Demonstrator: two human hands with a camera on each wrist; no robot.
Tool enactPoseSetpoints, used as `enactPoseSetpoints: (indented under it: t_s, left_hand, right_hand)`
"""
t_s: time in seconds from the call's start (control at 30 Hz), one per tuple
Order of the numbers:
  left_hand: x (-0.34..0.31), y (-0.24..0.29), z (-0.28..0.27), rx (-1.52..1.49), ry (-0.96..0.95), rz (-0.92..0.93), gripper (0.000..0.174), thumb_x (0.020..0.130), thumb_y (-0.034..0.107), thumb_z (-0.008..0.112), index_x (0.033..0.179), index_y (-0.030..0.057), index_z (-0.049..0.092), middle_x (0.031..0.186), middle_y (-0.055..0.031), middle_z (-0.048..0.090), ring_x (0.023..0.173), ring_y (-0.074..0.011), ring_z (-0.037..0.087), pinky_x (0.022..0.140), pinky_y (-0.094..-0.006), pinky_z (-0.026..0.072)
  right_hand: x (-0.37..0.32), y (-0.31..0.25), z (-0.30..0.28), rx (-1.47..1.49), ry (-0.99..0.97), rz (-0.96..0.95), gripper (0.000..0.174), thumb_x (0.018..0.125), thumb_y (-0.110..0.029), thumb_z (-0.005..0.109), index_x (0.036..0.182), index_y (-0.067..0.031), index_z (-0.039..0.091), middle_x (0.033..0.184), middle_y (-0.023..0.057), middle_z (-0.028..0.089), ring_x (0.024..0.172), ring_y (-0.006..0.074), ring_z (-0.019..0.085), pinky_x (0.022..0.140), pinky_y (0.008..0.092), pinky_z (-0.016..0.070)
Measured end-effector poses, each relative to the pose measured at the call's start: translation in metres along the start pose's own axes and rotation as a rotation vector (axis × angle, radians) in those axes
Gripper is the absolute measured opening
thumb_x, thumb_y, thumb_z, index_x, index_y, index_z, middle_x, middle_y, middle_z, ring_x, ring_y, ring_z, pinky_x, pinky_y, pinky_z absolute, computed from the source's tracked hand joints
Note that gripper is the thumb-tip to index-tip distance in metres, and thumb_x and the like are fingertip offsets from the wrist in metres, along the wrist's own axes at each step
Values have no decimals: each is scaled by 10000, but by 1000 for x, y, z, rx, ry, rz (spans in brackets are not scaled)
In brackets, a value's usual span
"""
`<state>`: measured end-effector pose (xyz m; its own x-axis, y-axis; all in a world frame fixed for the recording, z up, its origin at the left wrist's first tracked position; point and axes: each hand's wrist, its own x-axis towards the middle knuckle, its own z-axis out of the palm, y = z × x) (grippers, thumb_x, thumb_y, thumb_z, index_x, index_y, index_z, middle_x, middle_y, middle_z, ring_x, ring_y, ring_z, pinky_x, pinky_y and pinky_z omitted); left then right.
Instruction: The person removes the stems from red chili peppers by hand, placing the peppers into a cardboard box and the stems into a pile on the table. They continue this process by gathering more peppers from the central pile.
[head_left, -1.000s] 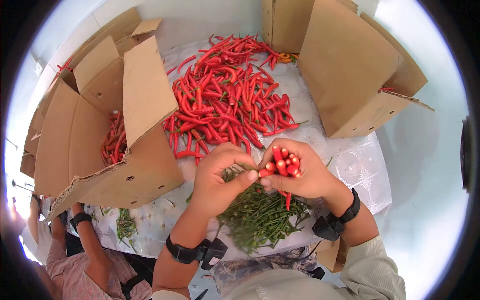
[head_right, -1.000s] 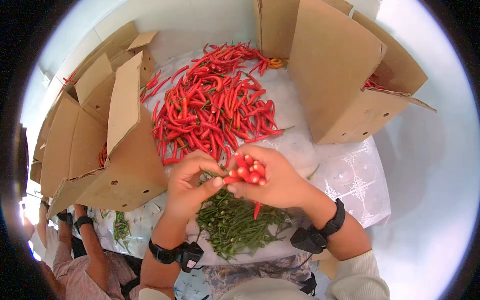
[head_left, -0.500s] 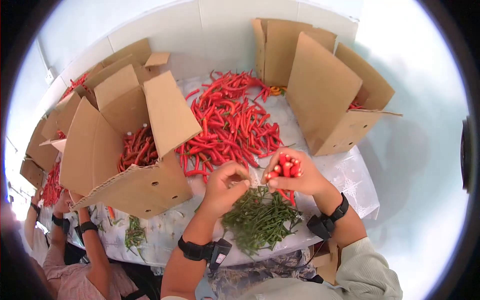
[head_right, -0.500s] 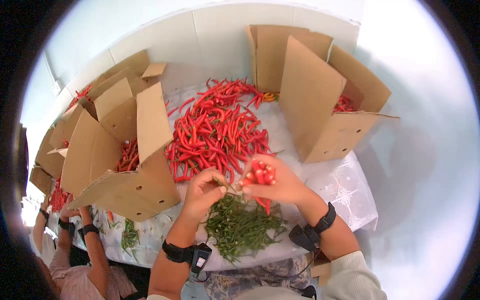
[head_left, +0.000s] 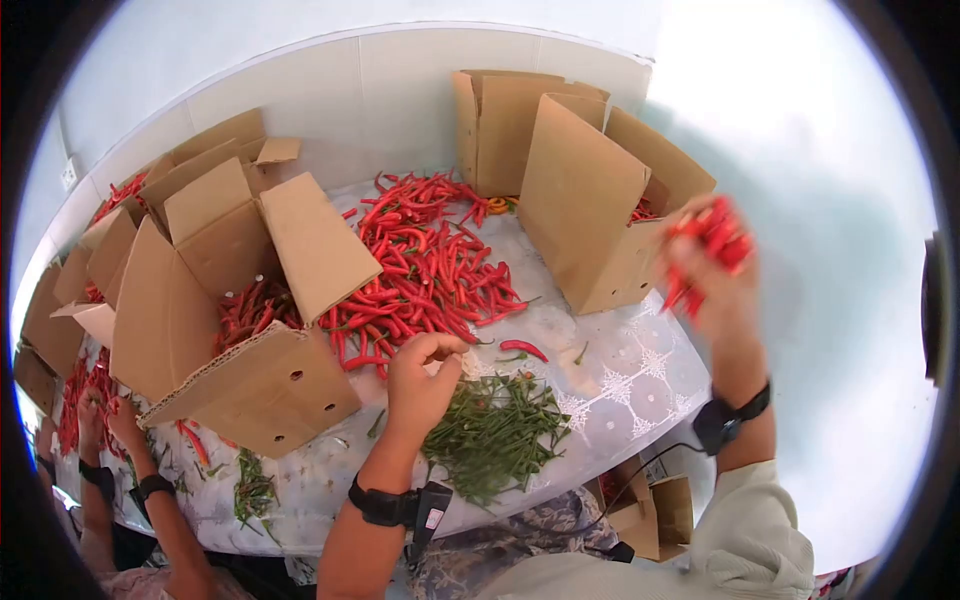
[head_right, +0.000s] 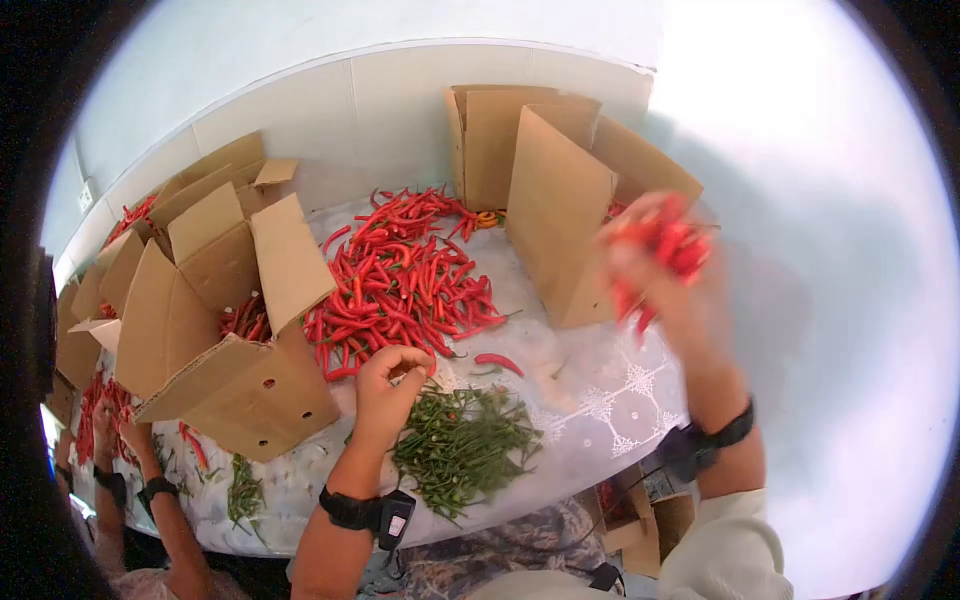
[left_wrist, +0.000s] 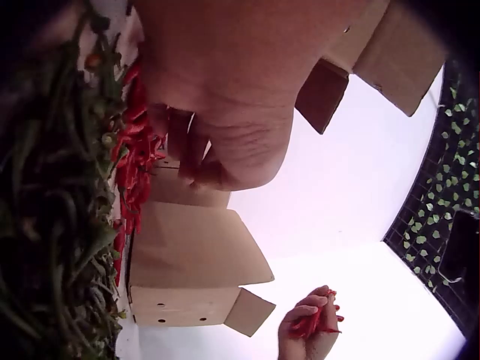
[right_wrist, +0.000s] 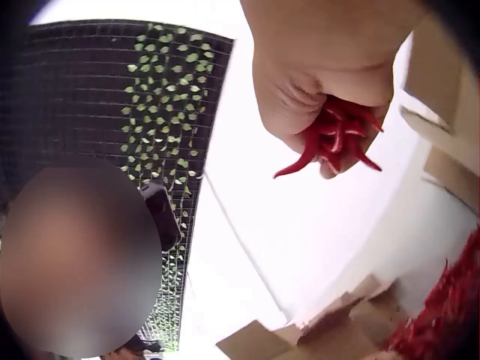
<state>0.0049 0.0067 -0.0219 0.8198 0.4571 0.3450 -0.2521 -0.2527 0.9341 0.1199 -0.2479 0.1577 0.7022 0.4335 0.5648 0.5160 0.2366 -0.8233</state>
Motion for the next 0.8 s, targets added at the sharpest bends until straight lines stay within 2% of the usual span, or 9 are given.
enactPoseSetpoints:
  t_s: [0.13,0.17,0.27,0.3,0.4,0.47,0.57,0.7,0.8]
  left_hand:
    - [1,-10,0,90,30,29,121,768,34,635,880,17,677,815,-72,662,743,-162,624,717,-295,495]
    - [1,-7,0,101,43,24,111,774,47,639,875,18,676,811,-71,662,740,-162,625,713,-296,495]
    - [1,-2,1,118,71,-16,101,791,88,657,867,23,672,789,-69,662,722,-160,626,698,-299,496]
    - [1,-5,1,116,73,-41,106,795,103,665,867,26,671,774,-69,660,711,-160,626,690,-300,496]
    - [1,-7,0,185,80,-63,131,802,145,685,869,34,667,724,-67,650,672,-161,621,662,-305,494]
    - [-2,-6,2,185,95,-80,147,814,182,693,866,47,662,678,-62,636,620,-168,608,617,-311,484]
    - [-3,2,2,242,60,-58,154,850,161,686,869,11,662,668,-18,612,613,-77,546,578,-262,450]
    - [-4,5,5,245,34,-44,154,852,164,684,869,12,660,651,-18,603,588,-82,537,557,-265,437]
    - [-4,4,5,259,44,-41,149,853,163,683,867,16,660,642,-18,598,577,-87,533,550,-267,432]
  right_hand:
    - [69,-30,-34,-493,326,-326,211,863,-110,690,1005,2,582,916,73,652,784,145,652,682,260,532]
    - [85,-33,-38,-542,368,-217,227,850,-136,709,994,-5,594,880,53,651,782,138,654,666,261,531]
    - [134,-7,-59,-779,306,-51,310,834,-224,729,1028,-20,598,822,37,652,761,127,663,638,265,534]
    - [152,12,-71,-821,177,131,406,829,-281,729,1102,-17,585,890,81,687,826,173,663,728,309,535]
    - [162,64,-79,-1078,14,-69,486,841,-310,716,1192,-13,558,970,153,698,945,231,648,865,365,498]
    - [158,59,-75,-1133,127,-152,507,840,-328,725,1212,-27,559,1000,173,693,935,240,643,885,371,480]
    - [157,44,-77,-1092,-1,-38,533,820,-367,728,1187,-10,580,954,182,696,1029,246,640,900,404,489]
    - [150,43,-59,-1145,8,231,392,875,-364,681,1060,-21,642,783,65,651,587,129,608,537,275,477]
    - [147,41,-38,-1322,22,246,407,890,-387,640,1090,-33,649,936,140,690,887,253,644,803,371,500]
